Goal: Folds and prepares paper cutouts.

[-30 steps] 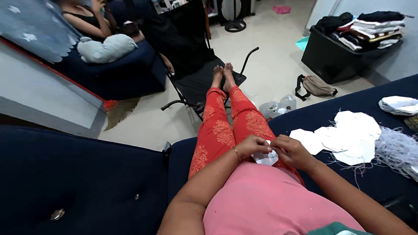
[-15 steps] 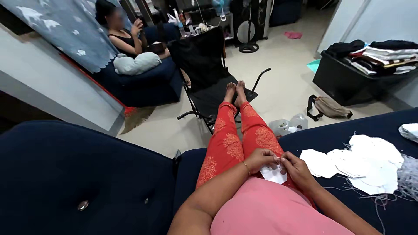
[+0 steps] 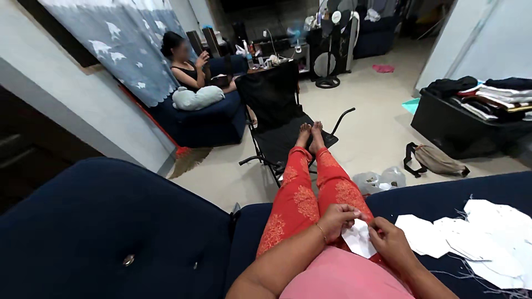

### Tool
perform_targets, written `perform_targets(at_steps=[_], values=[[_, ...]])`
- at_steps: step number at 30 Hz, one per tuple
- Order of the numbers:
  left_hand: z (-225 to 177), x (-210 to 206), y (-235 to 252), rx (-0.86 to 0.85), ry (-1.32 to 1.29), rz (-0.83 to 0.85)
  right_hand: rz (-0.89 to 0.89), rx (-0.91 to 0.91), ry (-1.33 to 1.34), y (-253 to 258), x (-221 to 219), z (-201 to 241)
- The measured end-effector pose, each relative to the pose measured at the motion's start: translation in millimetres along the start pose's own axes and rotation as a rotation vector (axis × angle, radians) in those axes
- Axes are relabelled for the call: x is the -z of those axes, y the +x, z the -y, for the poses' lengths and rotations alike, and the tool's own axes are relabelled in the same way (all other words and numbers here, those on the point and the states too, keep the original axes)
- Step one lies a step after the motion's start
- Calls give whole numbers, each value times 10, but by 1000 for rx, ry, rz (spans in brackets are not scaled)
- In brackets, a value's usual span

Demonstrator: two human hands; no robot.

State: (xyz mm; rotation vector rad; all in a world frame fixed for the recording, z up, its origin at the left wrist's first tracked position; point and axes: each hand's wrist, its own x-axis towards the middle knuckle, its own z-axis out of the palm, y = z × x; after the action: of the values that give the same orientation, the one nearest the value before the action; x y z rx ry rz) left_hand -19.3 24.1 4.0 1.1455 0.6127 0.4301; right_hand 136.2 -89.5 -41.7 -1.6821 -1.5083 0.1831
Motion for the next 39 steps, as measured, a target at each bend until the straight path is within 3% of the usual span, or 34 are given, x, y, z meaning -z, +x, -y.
perform_targets(at_steps=[2,4,7,10,15,20,23,39], values=[[44,-22,15,-34,98,-46,-28,108,-52,-23,-46,0],[77,-19,32,-87,365,-29,-54,173,-77,-41,-85,-15],[55,-62,22,-153,755,92,-80,186,-83,-53,-95,-15],[41,-98,29,-169,882,148,-89,152,-88,-41,-75,0],[44,-107,56,-108,907,183,-123,136,-54,-68,-99,-43],[134,-60,82,-119,687,145,-49,-91,398,-90,-16,-61],[150,-65,75,-115,594,121,-75,-181,511,-83,12,6],[97,-170,115,28,502,-48,-122,-78,324,-56,-96,29]])
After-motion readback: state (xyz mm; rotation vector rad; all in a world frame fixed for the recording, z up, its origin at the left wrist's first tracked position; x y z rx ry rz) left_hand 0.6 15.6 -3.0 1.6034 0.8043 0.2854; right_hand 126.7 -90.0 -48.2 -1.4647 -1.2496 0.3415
